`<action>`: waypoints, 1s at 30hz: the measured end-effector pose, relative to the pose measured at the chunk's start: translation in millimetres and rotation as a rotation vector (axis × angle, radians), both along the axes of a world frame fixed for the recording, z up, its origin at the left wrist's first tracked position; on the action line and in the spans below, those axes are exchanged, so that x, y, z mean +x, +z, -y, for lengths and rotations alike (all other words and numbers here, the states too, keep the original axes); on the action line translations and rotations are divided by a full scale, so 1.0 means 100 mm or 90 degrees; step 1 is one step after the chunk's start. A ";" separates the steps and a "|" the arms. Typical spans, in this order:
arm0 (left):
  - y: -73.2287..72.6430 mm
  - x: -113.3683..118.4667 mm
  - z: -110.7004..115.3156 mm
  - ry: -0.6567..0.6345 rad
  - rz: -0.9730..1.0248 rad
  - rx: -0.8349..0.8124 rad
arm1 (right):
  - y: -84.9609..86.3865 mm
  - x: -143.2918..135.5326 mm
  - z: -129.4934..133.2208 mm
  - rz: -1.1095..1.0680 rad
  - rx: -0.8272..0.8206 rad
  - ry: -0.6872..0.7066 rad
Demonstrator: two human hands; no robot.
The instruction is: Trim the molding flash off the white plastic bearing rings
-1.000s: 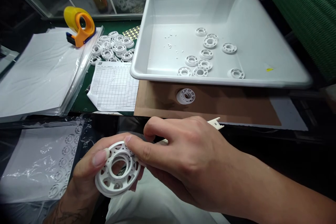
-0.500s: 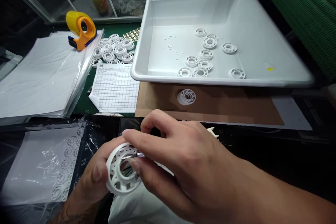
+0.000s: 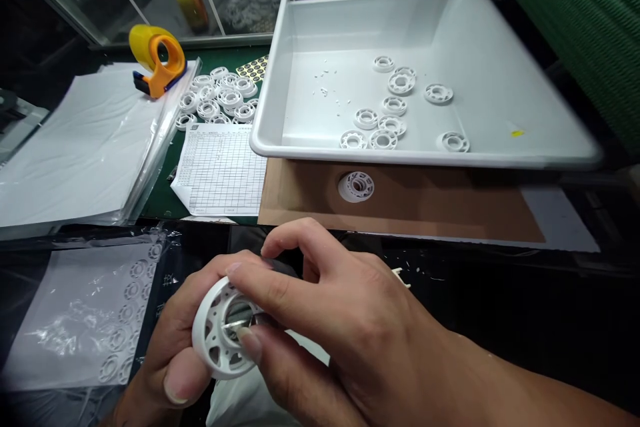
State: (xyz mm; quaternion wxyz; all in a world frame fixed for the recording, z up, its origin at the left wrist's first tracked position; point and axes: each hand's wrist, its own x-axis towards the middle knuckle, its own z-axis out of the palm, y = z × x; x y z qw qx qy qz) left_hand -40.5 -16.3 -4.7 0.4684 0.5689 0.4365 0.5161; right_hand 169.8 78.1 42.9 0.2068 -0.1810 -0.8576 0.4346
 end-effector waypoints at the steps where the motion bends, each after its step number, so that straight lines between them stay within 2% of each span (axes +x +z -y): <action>1: 0.00 0.00 0.00 0.007 0.001 -0.005 | 0.00 0.00 0.00 0.005 -0.002 0.000; 6: -0.02 0.01 0.03 0.010 0.073 -0.075 | 0.00 0.02 -0.01 -0.013 -0.006 0.019; 9: -0.07 0.06 0.00 0.014 0.161 -0.142 | -0.05 0.03 -0.01 -0.036 0.061 0.011; 12: -0.15 0.14 -0.07 0.021 0.182 -0.185 | -0.15 0.06 -0.03 -0.062 0.115 -0.011; 14: -0.20 0.20 -0.13 0.054 0.214 -0.207 | -0.25 0.11 -0.11 -0.085 0.104 -0.021; 16: -0.21 0.25 -0.17 0.125 0.273 -0.235 | -0.37 0.19 -0.26 -0.082 0.133 -0.067; 17: -0.21 0.27 -0.18 0.162 0.303 -0.250 | -0.44 0.24 -0.35 -0.060 0.182 -0.113; 19: -0.18 0.30 -0.19 0.211 0.350 -0.271 | -0.60 0.33 -0.54 0.073 0.321 -0.224; 20: -0.15 0.30 -0.19 0.221 0.368 -0.273 | -0.67 0.36 -0.61 0.147 0.390 -0.271; 22: -0.11 0.31 -0.17 0.230 0.403 -0.272 | -0.82 0.40 -0.71 0.262 0.457 -0.326; 27: -0.05 0.30 -0.11 0.159 0.461 -0.273 | -1.03 0.42 -0.80 0.358 0.460 -0.416; 30: -0.02 0.29 -0.09 0.161 0.482 -0.271 | -1.09 0.42 -0.87 0.407 0.437 -0.416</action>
